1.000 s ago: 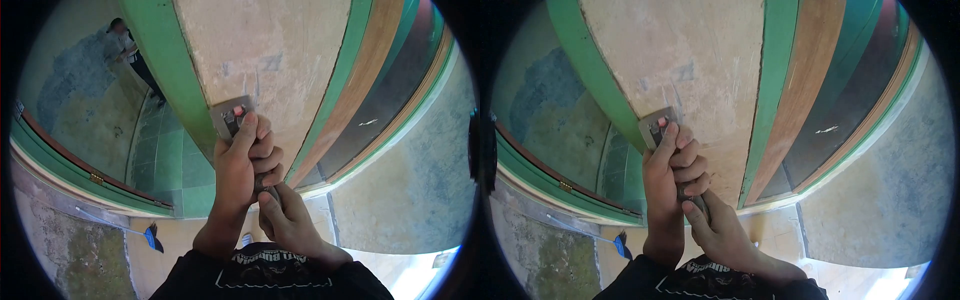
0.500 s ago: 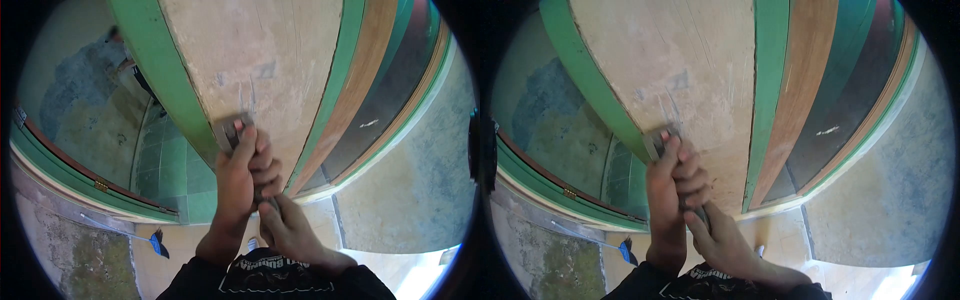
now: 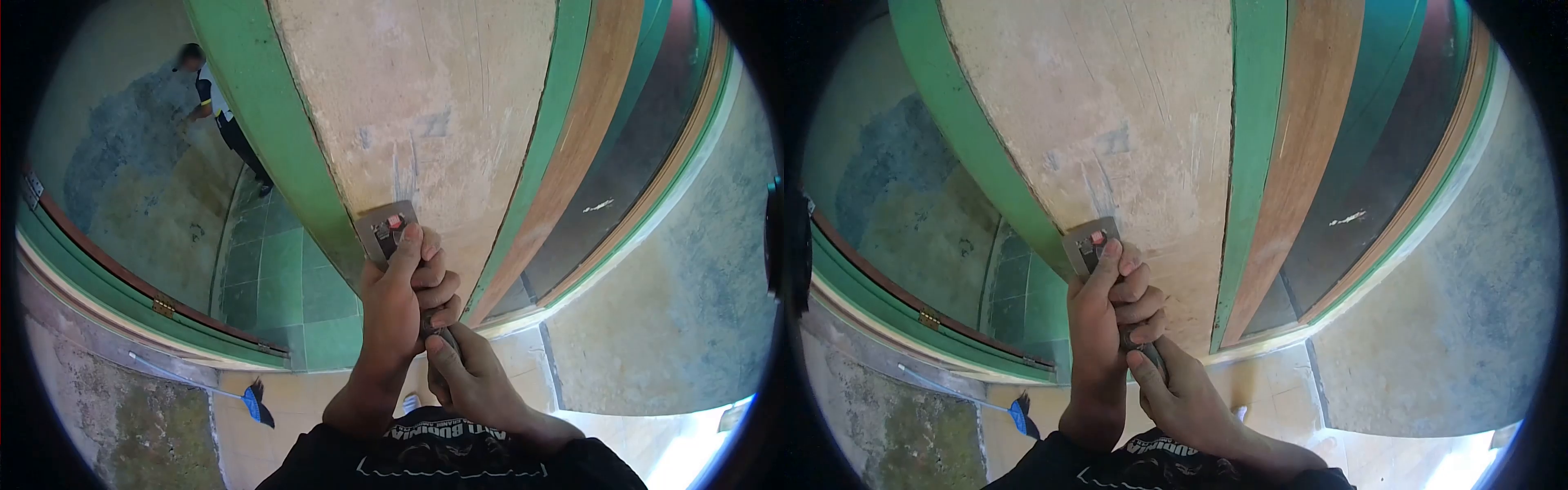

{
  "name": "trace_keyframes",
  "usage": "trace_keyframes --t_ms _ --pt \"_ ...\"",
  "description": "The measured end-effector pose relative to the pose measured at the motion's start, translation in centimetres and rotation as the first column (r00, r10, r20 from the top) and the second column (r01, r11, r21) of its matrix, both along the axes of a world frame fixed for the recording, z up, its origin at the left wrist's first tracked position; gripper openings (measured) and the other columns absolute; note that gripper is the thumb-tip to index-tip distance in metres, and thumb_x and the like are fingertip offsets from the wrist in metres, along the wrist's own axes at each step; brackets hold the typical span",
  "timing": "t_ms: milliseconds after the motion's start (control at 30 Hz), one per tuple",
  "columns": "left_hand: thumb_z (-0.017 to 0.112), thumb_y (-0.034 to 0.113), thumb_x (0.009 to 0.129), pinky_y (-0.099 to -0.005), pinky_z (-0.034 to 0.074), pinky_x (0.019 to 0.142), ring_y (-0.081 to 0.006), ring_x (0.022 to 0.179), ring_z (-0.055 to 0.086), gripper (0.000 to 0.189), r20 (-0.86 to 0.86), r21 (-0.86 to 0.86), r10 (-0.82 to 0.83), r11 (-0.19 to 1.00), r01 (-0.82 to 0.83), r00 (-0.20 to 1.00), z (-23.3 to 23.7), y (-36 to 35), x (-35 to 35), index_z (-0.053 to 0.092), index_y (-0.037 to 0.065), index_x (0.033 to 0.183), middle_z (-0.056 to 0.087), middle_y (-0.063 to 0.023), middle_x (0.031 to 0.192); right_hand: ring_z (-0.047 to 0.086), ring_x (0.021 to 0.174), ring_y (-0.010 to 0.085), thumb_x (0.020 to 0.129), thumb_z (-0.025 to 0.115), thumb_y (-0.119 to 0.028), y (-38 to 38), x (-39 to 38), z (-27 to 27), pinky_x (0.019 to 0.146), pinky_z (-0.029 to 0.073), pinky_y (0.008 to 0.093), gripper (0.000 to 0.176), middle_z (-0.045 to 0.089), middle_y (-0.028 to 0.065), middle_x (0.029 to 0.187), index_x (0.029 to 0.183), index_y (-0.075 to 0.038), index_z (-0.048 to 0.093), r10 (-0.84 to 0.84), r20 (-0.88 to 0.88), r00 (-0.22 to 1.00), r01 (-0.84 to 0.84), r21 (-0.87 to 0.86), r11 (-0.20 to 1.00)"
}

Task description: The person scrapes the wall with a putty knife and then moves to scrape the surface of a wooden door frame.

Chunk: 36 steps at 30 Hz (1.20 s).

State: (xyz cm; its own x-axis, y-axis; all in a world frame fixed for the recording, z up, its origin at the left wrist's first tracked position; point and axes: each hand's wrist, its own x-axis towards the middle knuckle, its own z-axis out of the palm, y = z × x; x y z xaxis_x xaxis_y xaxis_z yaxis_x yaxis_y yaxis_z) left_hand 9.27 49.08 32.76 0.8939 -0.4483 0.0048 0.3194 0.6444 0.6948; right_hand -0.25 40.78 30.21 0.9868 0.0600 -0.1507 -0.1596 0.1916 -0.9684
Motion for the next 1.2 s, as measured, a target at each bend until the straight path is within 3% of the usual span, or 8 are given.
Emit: trace_keyframes --t_ms 400,667,833,933,1000,1033,1133,1200 --pt "0.043 0.031 0.099 -0.0196 0.021 0.03 -0.0025 0.04 0.019 0.029 0.112 -0.005 0.02 1.0 -0.019 0.994 1.8 -0.1 0.8 0.043 0.011 0.079 0.024 0.007 0.056 0.042 0.05 0.005 0.098 0.047 -0.029 0.1 1.1 1.4 0.046 0.034 0.0223 0.031 0.044 -0.0016 0.058 0.096 0.003 0.047 0.01 0.024 1.0 -0.01 0.004 1.0" --pt "0.043 0.031 0.099 -0.0197 0.022 0.031 -0.0024 0.041 0.021 0.029 0.067 0.06 0.031 0.998 -0.035 0.997 1.7 0.1 0.6 0.044 0.01 0.08 0.025 0.0071 0.057 0.041 0.049 0.005 0.099 0.045 -0.03 0.3 1.1 0.5 0.044 0.033 0.022 0.032 0.043 -0.0025 0.058 0.095 0.001 0.047 -0.008 0.057 0.998 0.008 0.009 1.0" --pt "0.045 0.031 0.098 -0.0195 0.025 0.033 -0.0025 0.042 0.025 0.027 0.147 -0.055 0.004 0.998 0.004 0.989 0.9 0.0 0.5 0.044 0.01 0.081 0.028 0.0058 0.059 0.04 0.045 0.0047 0.099 0.046 -0.028 0.0 1.1 0.5 0.041 0.031 0.0212 0.028 0.044 -0.0019 0.058 0.094 0.0 0.048 0.015 0.104 0.994 -0.027 0.11 0.994" --pt "0.042 0.035 0.098 -0.0217 0.032 0.036 -0.0067 0.045 0.035 0.03 0.161 0.029 0.055 0.998 -0.06 0.985 -1.2 0.4 -0.7 0.048 0.007 0.089 0.037 0.0016 0.063 0.038 0.042 0.0043 0.099 0.046 -0.027 0.2 0.3 -1.3 0.039 0.03 0.0208 0.027 0.044 -0.0017 0.058 0.093 -0.001 0.047 -0.005 0.079 0.997 -0.005 0.135 0.991" --pt "0.037 0.041 0.098 -0.0268 0.041 0.045 -0.0132 0.053 0.046 0.038 0.065 0.005 0.123 0.992 -0.124 0.99 -2.8 0.4 -1.8 0.05 0.005 0.099 0.045 -0.0039 0.072 0.039 0.041 0.0051 0.1 0.043 -0.025 0.2 -0.1 -2.4 0.037 0.03 0.0208 0.024 0.044 -0.0009 0.058 0.093 -0.002 0.046 -0.001 0.007 1.0 -0.001 0.205 0.979" --pt "0.032 0.047 0.099 -0.0291 0.045 0.058 -0.0168 0.065 0.052 0.048 0.101 0.001 0.101 0.995 -0.101 0.99 -4.5 0.7 -2.1 0.05 0.003 0.107 0.051 -0.007 0.081 0.039 0.041 0.0051 0.1 0.043 -0.025 0.5 -0.5 -2.9 0.037 0.03 0.0208 0.024 0.044 -0.0009 0.058 0.093 -0.002 0.046 0.027 0.009 1.0 -0.029 0.204 0.979" --pt "0.03 0.048 0.099 -0.0282 0.045 0.067 -0.0153 0.074 0.053 0.05 0.105 0.191 0.265 0.941 -0.281 0.959 -6.5 1.0 -3.8 0.05 0.003 0.11 0.053 -0.0065 0.085 0.04 0.041 0.0062 0.1 0.041 -0.023 1.2 -1.1 -4.2 0.036 0.031 0.0212 0.022 0.045 0.0004 0.058 0.094 -0.002 0.045 0.038 0.04 0.998 -0.045 0.218 0.975" --pt "0.028 0.046 0.1 -0.0272 0.045 0.072 -0.0141 0.078 0.053 0.049 0.07 0.275 0.344 0.896 -0.349 0.936 -6.7 1.1 -4.6 0.049 0.004 0.114 0.055 -0.0058 0.09 0.036 0.036 0.0085 0.101 0.039 -0.031 1.3 -1.3 -5.3 0.033 0.029 0.0217 0.031 0.045 0.0023 0.057 0.093 -0.002 0.045 0.059 0.04 0.997 -0.067 0.221 0.973"
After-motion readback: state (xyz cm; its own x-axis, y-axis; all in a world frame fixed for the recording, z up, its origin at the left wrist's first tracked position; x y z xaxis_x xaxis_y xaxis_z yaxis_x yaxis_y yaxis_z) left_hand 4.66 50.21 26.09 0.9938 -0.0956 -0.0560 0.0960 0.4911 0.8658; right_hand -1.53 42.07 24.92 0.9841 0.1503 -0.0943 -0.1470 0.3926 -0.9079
